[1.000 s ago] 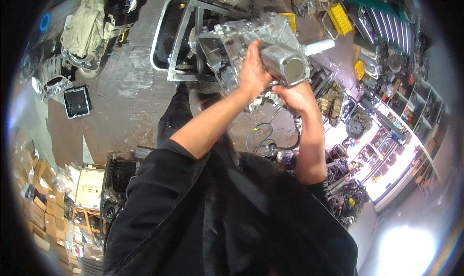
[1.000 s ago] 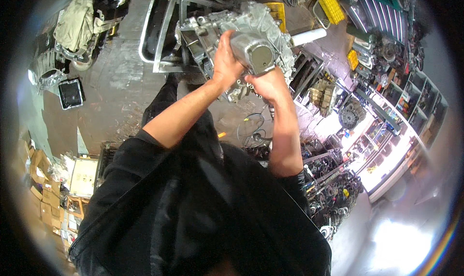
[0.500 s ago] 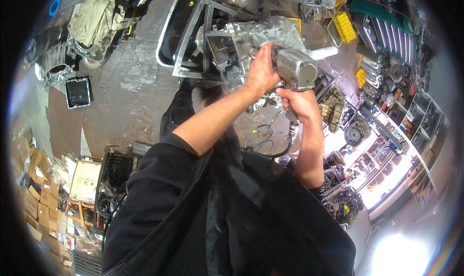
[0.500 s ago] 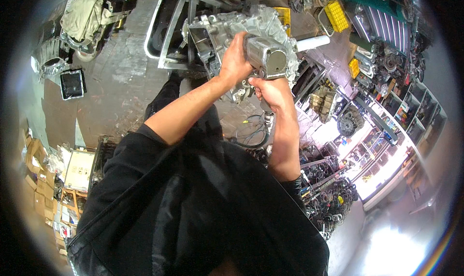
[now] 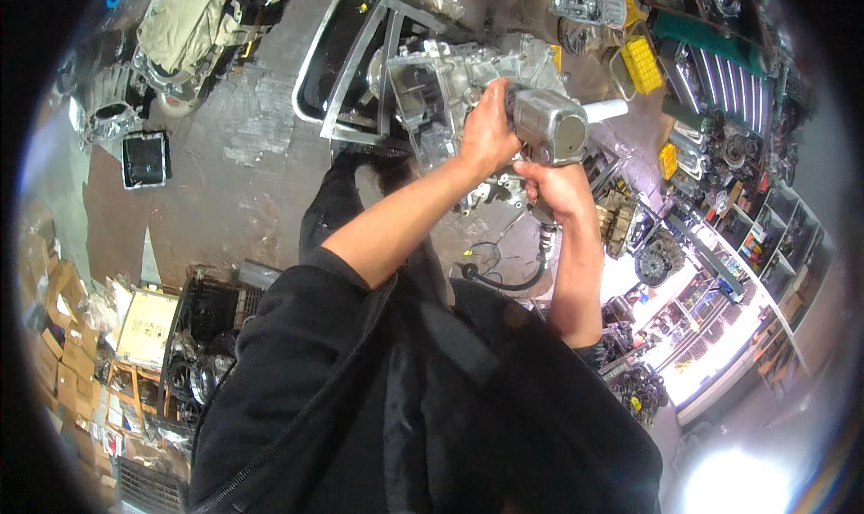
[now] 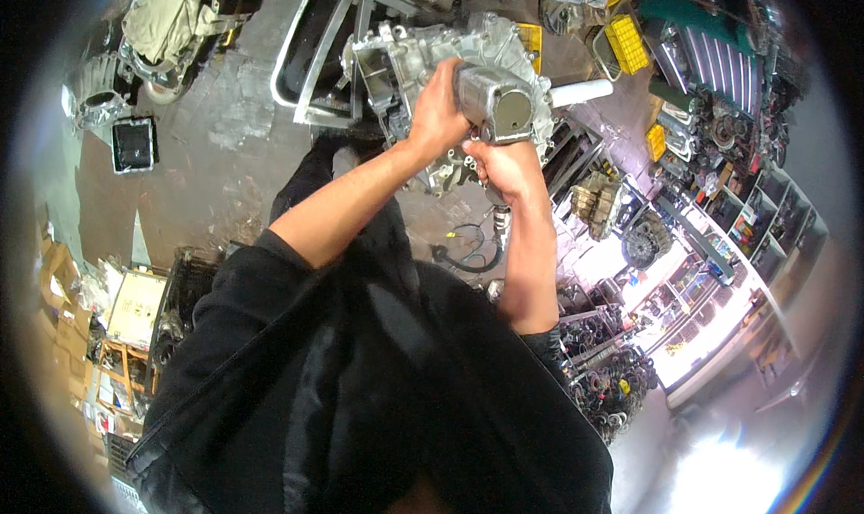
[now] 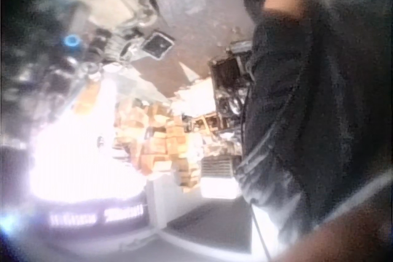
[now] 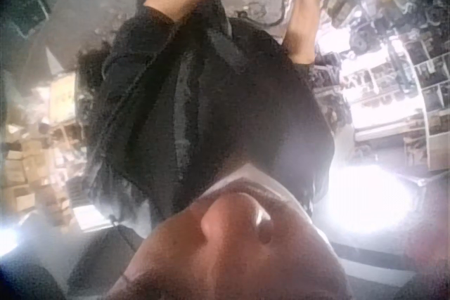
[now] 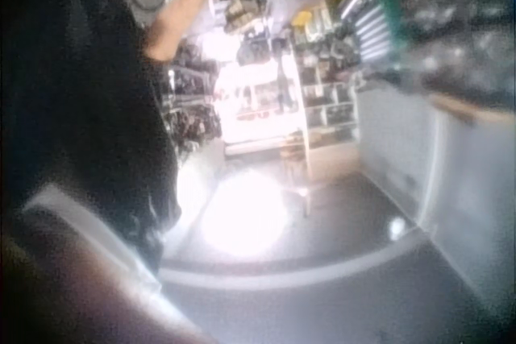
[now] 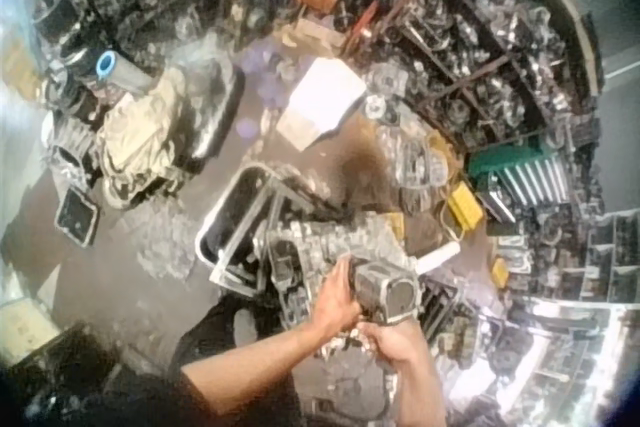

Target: The person uses a pneumatic impact wrench to tighten bolts on a disassembled engine block. They then remove a metal component by hand and place it into a yellow parts bin.

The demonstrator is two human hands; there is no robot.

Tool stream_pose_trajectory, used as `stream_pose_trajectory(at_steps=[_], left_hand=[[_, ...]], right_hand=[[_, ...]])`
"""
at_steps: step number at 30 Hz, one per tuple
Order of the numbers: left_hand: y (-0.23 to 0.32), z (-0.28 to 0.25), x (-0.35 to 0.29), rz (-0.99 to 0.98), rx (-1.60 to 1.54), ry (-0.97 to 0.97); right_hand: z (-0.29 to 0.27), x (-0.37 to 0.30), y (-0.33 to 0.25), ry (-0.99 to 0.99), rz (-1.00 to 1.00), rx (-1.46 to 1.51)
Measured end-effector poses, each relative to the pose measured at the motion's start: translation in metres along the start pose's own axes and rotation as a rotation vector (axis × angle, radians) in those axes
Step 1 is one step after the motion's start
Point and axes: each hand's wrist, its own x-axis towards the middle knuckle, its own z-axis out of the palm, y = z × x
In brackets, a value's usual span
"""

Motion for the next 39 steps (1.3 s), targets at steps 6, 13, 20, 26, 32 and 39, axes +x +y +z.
stream_pose_trajectory(at_steps=[6,13,20,26,32,39], left_hand=[[0.002,0.001,0.001,0.009,0.017,-0.025],[0.008,-0.005,-0.001,-0.001,-0.011,-0.019],[0.006,-0.001,-0.007,0.027,0.04,-0.03],[0.014,0.001,-0.012,0.038,0.001,-0.027],[0.021,0.017,0.021,0.14,-0.005,-0.05],[0.005,0.032,0.054,0.055,0.044,-0.112]], right_hand=[[-0.003,-0.002,0.0,-0.012,-0.026,0.026],[-0.002,-0.006,-0.001,0.016,-0.062,-0.01],[-0.004,-0.012,0.008,0.027,-0.073,0.026],[-0.009,-0.021,0.01,0.018,-0.087,0.087],[-0.024,-0.005,-0.005,0.069,-0.149,0.115],[-0.039,0.032,-0.019,0.017,-0.06,0.143]])
